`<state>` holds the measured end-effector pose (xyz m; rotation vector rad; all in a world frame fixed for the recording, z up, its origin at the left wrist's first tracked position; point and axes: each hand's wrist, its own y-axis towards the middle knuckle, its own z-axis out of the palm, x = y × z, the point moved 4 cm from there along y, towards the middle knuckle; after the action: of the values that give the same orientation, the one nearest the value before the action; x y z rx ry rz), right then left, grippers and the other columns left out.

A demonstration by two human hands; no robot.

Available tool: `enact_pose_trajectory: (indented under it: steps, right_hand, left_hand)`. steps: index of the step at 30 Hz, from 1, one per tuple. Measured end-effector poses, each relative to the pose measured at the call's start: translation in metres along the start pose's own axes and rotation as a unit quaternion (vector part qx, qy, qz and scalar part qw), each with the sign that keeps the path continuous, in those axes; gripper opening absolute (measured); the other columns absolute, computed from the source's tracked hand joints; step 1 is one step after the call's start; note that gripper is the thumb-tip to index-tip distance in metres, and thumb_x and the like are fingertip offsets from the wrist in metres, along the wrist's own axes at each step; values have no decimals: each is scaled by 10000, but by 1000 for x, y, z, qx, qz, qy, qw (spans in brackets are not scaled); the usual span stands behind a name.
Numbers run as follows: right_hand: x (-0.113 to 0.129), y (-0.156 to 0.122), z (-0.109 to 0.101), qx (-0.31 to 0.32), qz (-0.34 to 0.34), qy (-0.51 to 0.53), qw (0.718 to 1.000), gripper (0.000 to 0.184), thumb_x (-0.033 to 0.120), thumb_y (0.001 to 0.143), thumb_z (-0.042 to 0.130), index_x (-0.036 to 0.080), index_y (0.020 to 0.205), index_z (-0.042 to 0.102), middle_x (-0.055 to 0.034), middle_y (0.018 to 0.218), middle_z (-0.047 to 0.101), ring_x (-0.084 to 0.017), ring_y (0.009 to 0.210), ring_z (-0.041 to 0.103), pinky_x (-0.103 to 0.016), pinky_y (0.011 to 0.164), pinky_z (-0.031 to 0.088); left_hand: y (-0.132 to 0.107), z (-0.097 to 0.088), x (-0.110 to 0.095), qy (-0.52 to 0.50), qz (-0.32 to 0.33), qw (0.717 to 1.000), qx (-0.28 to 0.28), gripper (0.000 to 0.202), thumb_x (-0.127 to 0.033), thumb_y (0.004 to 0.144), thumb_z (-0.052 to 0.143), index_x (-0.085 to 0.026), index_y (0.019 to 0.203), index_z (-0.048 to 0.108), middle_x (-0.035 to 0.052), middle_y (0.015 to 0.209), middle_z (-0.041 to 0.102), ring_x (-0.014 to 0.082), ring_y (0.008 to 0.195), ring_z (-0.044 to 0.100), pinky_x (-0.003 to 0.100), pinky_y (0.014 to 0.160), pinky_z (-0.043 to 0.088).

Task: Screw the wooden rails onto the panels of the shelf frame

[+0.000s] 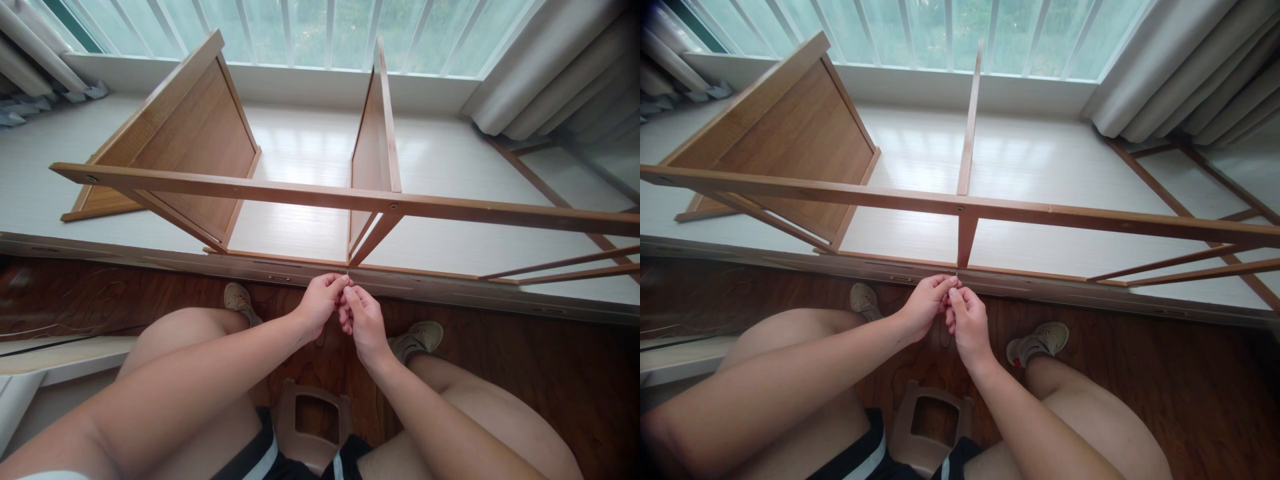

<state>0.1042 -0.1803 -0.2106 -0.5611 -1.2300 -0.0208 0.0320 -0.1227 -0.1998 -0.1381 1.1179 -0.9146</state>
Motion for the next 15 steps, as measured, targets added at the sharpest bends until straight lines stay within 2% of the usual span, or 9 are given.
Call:
enact_pose_trajectory:
  steps: [10,15]
  right_hand:
    - [7,-1,0,-18,-28,-49,998,375,519,864,585,192,714,479,69,471,455,-62,398,350,-186,388,276]
    - [7,0,-1,-26,-40,-65,997,378,525,875,569,192,715,493,67,479,448,-73,413,358,-199,407,287]
  left_hand:
    - [5,-5,3,7,3,1000,-16,259,-383,811,657,-136,819,581,-33,519,514,118,362,506,216,346,399]
    - [6,-6,4,3,-3,1000,-22,288,-411,800,674,-135,830,598,-44,517,491,110,383,502,214,371,402]
